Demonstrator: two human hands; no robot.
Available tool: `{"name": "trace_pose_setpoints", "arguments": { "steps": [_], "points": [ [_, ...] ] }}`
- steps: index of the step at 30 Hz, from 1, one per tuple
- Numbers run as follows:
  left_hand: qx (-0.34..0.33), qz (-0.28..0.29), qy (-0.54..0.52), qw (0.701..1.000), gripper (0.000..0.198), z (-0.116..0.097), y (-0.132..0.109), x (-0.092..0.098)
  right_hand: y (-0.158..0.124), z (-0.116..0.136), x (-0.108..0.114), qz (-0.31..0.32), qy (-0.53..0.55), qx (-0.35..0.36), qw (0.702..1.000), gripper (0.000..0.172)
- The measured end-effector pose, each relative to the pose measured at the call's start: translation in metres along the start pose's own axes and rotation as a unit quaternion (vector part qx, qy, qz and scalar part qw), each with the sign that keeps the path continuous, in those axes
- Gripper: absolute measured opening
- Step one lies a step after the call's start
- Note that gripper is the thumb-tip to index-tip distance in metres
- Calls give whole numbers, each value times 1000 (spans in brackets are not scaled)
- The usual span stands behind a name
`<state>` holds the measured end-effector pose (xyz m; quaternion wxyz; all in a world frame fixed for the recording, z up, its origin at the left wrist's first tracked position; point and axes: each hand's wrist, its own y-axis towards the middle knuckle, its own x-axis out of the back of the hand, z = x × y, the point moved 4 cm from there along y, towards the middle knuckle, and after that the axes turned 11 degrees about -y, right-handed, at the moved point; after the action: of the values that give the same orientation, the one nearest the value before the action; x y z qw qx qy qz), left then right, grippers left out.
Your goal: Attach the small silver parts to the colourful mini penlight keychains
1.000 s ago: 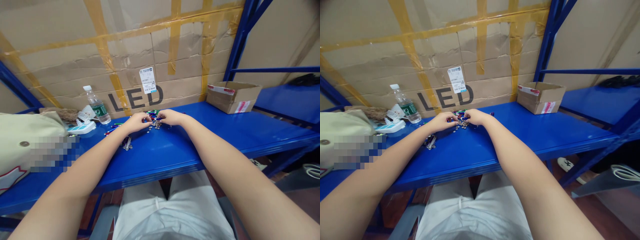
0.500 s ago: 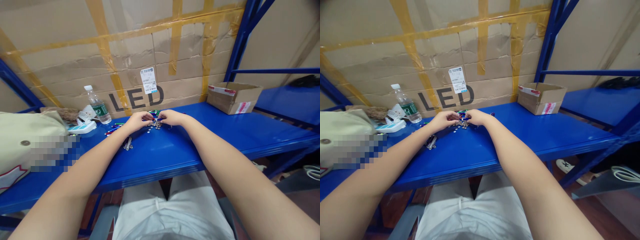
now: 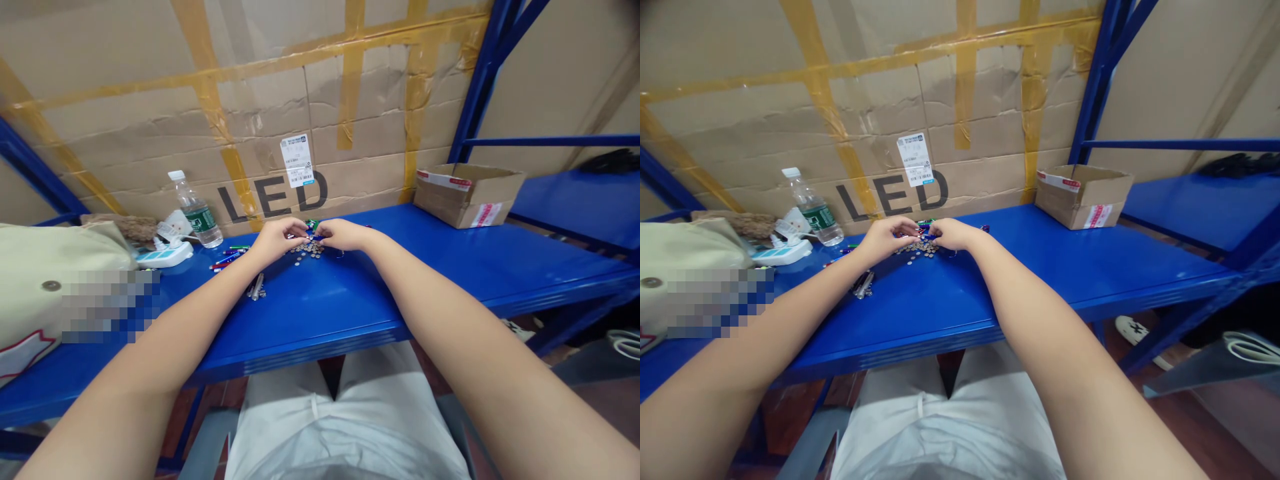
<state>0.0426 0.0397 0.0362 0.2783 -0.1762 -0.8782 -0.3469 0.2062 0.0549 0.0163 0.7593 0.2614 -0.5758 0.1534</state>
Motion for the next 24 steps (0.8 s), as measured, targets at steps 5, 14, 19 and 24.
{"name": "trace_pose_setpoints", "arguments": {
  "steps": [5,14,19,24],
  "points": [
    [40,-1,-40,998,21,8,1,-1,0,0,1,-1,0,7,1000,17],
    [15,-11,-12,1000,15,9,3,-2,0,0,-1,-5,24,7,1000,20],
    [22,-17,49,998,19,1,3,7,-1,0,0,-7,24,6,1000,21],
    [71,202,75,974,23,3,-2,11,-3,2,4,-7,13,-12,1000,20]
  ]
}}
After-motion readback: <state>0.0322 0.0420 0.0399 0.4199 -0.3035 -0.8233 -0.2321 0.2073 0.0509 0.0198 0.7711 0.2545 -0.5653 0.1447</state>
